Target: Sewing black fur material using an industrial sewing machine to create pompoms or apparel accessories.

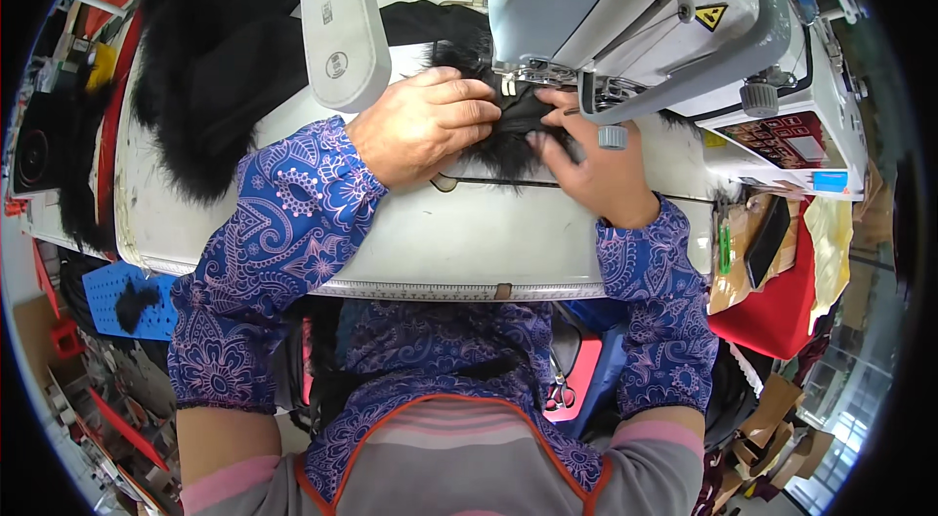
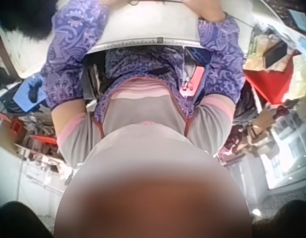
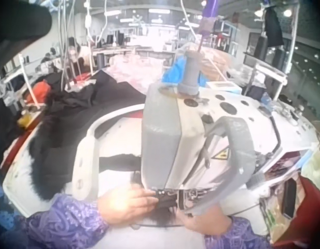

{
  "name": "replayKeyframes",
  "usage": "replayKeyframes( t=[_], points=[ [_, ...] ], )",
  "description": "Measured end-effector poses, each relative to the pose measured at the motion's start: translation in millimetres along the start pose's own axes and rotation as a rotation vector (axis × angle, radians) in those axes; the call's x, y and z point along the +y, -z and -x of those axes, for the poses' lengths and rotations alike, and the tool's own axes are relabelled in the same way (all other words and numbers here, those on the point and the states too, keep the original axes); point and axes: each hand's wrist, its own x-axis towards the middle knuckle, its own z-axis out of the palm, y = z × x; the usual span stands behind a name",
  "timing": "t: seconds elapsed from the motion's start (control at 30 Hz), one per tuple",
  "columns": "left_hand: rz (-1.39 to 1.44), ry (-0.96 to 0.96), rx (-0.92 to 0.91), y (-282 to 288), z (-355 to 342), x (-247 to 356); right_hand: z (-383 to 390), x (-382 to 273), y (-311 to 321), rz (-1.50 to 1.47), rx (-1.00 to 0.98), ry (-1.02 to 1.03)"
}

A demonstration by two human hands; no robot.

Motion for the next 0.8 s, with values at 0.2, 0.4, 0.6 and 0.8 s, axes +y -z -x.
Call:
replayKeyframes(
  t=[0.2, 0.4, 0.6, 0.8],
  points=[
    [0.011, 0.02, -0.065, 0.4, -0.2, 0.8, 6.5, 16.2, -3.8, -0.179, -0.014, -0.281],
    [-0.025, 0.015, -0.089, 4.5, 3.6, 1.5, 1.2, 2.7, -2.1, -0.085, -0.027, -0.056],
    [0.009, 0.043, -0.049, 3.1, -1.5, 4.9, 1.7, 5.8, -1.8, -0.051, -0.221, 0.058],
    [0.02, 0.076, -0.086, 3.7, 4.2, 3.6, -2.1, 3.8, 5.5, -0.034, -0.33, -0.017]
  ],
)
